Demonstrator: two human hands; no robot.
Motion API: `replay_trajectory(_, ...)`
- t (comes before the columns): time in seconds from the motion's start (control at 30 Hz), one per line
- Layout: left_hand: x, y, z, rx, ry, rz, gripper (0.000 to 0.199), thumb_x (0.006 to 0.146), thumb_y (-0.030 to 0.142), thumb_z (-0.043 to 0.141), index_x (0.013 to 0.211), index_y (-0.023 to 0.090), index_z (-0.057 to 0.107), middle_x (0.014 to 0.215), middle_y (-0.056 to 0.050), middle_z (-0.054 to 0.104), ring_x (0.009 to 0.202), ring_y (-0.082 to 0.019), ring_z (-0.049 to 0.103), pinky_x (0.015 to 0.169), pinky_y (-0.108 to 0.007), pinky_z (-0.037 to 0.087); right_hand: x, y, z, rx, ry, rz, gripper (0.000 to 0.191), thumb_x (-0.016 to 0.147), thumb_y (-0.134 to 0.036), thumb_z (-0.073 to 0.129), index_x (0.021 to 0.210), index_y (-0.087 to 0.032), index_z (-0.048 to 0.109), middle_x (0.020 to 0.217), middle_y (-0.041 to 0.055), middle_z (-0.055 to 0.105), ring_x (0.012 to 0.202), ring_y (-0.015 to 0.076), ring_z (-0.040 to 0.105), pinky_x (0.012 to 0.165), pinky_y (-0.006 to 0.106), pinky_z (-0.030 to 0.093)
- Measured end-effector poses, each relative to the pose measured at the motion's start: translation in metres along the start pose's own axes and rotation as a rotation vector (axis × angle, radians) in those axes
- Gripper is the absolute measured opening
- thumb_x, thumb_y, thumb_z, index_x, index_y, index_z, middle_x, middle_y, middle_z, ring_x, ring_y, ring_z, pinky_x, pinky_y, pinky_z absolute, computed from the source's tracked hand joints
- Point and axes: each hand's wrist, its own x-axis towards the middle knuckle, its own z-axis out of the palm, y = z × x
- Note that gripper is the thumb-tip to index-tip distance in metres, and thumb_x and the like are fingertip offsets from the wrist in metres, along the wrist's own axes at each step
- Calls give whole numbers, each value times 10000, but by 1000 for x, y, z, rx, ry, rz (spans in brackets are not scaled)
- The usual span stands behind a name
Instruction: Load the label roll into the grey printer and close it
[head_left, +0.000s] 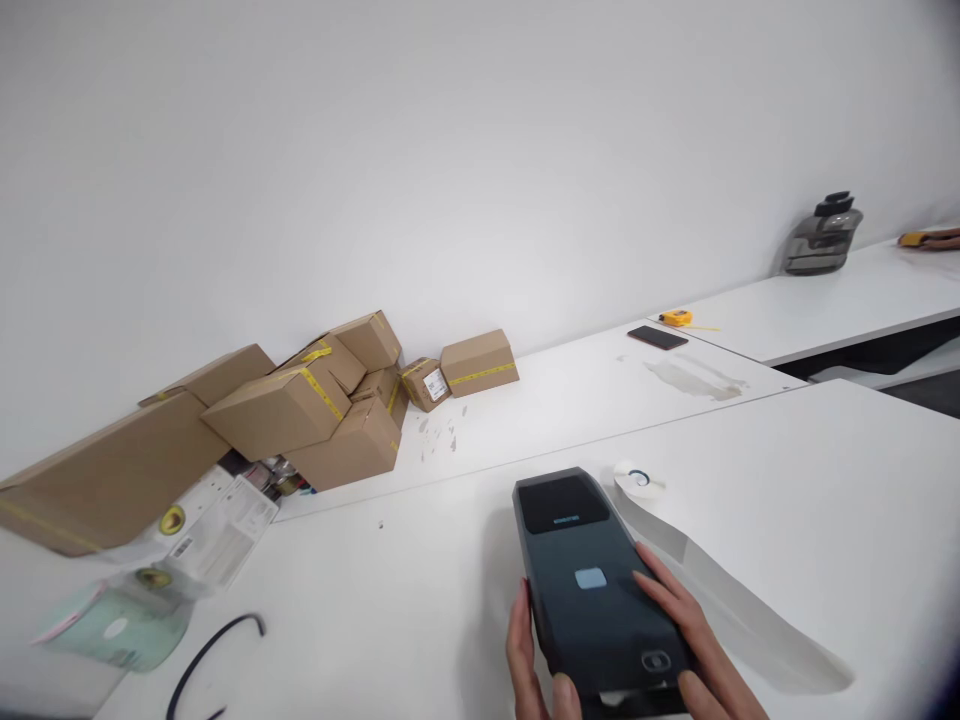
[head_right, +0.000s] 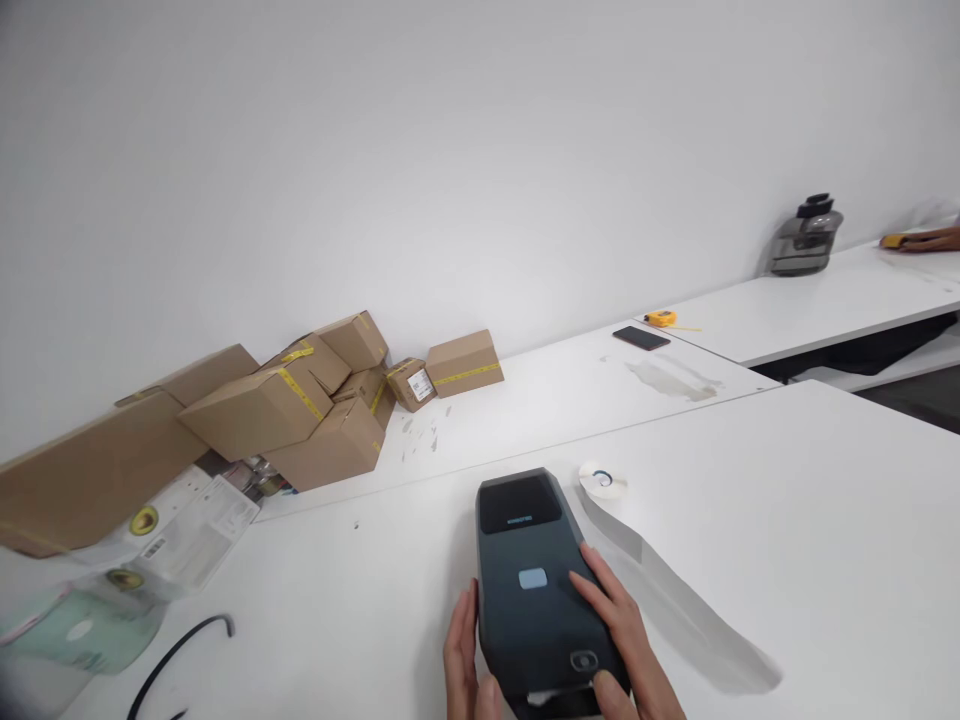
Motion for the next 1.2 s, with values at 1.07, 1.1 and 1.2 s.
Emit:
replay_trajectory(1.07, 117, 10, 37, 457, -332, 15, 755, 865, 350, 571, 1544, 203, 277, 1452, -121, 569, 1375, -267, 499, 1114, -386, 400, 151, 1, 8, -324, -293, -576, 239, 976, -152, 429, 1004, -219, 656, 844, 53, 729, 764, 195, 695, 662, 305, 545)
replay_trajectory(1.1, 118, 14, 38, 481, -346, 19, 798, 866, 316, 557, 1571, 196, 203, 1463, -125, 556, 1384, -263, 490, 1116, -389, 397, 154, 5, 8, -315, -334, -514, 258, 983, -168, 414, 1034, -224, 661, 906, 61, 744, 820, 201, 710, 705, 316, 559)
replay_trajectory(1.2, 120, 21, 40, 544, -381, 49, 871, 857, 240, 523, 1597, 170, 69, 1490, -147, 520, 1396, -265, 475, 1115, -403, 398, 174, 11, 5, -237, -257, -373, 273, 989, -244, 421, 1142, -236, 647, 1091, 79, 748, 969, 219, 714, 837, 367, 572)
